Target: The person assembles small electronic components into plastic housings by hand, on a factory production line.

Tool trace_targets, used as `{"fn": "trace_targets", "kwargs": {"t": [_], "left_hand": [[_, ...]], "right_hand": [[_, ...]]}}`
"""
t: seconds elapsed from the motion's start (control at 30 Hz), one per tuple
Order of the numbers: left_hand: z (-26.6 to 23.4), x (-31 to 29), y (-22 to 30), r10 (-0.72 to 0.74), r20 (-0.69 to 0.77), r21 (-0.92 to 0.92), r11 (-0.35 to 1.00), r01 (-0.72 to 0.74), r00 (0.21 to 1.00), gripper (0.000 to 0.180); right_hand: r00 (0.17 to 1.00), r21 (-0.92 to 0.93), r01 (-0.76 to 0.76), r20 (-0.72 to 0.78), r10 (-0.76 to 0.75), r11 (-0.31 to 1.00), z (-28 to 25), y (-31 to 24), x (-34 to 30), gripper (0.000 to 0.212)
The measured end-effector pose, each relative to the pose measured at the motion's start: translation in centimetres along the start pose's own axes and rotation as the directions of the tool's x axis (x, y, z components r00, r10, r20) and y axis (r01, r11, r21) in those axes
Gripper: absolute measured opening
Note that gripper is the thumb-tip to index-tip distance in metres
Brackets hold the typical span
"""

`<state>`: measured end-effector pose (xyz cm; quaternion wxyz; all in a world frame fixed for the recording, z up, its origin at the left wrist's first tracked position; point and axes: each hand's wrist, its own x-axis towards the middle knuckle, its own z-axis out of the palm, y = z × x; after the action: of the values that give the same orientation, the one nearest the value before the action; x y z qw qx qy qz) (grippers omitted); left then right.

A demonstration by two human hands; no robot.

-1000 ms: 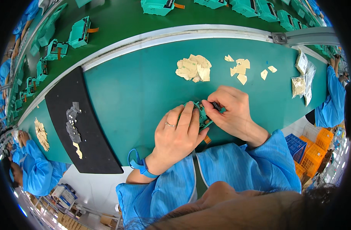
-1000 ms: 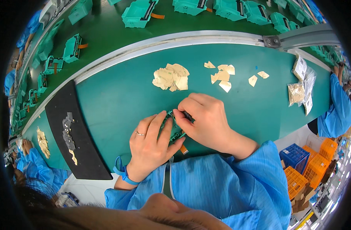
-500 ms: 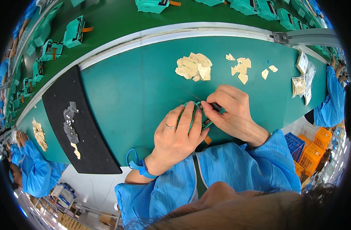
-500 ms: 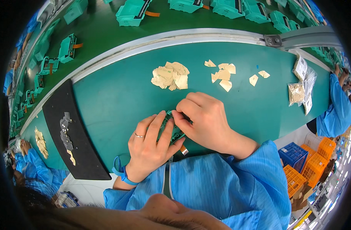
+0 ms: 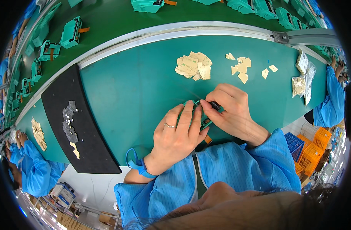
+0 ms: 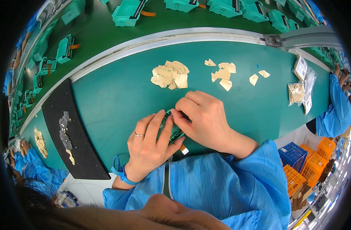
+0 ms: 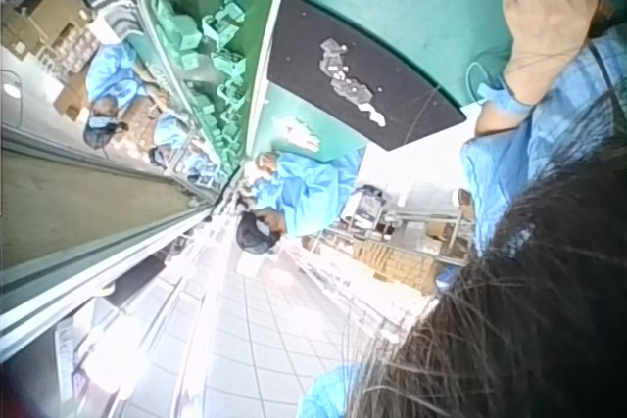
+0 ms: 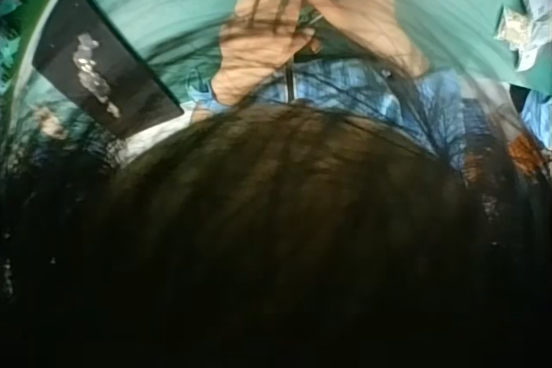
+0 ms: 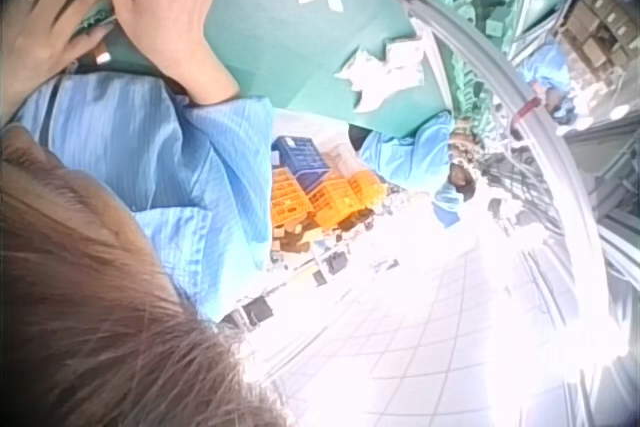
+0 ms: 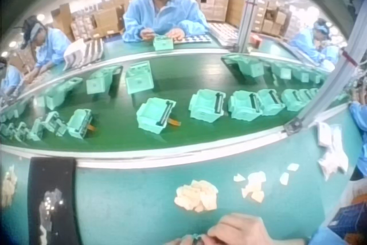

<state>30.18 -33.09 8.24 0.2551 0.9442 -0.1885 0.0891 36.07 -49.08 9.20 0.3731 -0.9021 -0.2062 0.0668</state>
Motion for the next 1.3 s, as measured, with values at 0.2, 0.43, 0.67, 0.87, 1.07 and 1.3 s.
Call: {"fn": "trace_targets", "kwargs": {"t": [0.2, 0.43, 0.67, 0.87, 1.07, 1.3], "left_hand": [[0.0, 0.1, -0.1, 0.006, 0.013, 0.005, 1.0, -0.006, 1.0, 0.04], [-0.1, -0.1, 0.0, 0.006, 0.037, 0.017, 1.0, -0.006, 0.999, 0.042], [0.0, -0.1, 0.2, -0.008, 0.06, 0.045, 0.999, 0.005, 0.998, 0.045], [-0.1, 0.0, 0.3, -0.016, 0.112, 0.053, 0.999, 0.01, 0.994, 0.044], [-0.4, 0.1, 0.6, -0.106, 0.094, -0.05, 0.993, 0.111, 0.99, 0.056], [-1.9, 0.8, 0.9, -0.101, 0.158, -0.11, 0.987, 0.119, 0.982, 0.057]], "right_hand": [[1.0, 0.01, -0.016, 0.011, 0.016, 1.0, 0.2, 0.4, 0.0, 0.016], [0.987, 0.118, -0.146, 0.092, 0.135, 0.982, 0.0, 1.0, 0.0, 0.013], [0.983, 0.134, -0.16, 0.11, 0.145, 0.978, -0.1, 1.3, 0.1, 0.013], [0.992, 0.112, -0.101, 0.091, 0.092, 0.989, -0.1, 1.6, 0.0, 0.013], [0.994, 0.092, -0.045, 0.104, 0.035, 0.995, -0.6, 1.5, 0.1, 0.012], [0.996, 0.082, -0.062, 0.071, 0.057, 0.995, -2.6, -0.3, 0.3, 0.011]]}}
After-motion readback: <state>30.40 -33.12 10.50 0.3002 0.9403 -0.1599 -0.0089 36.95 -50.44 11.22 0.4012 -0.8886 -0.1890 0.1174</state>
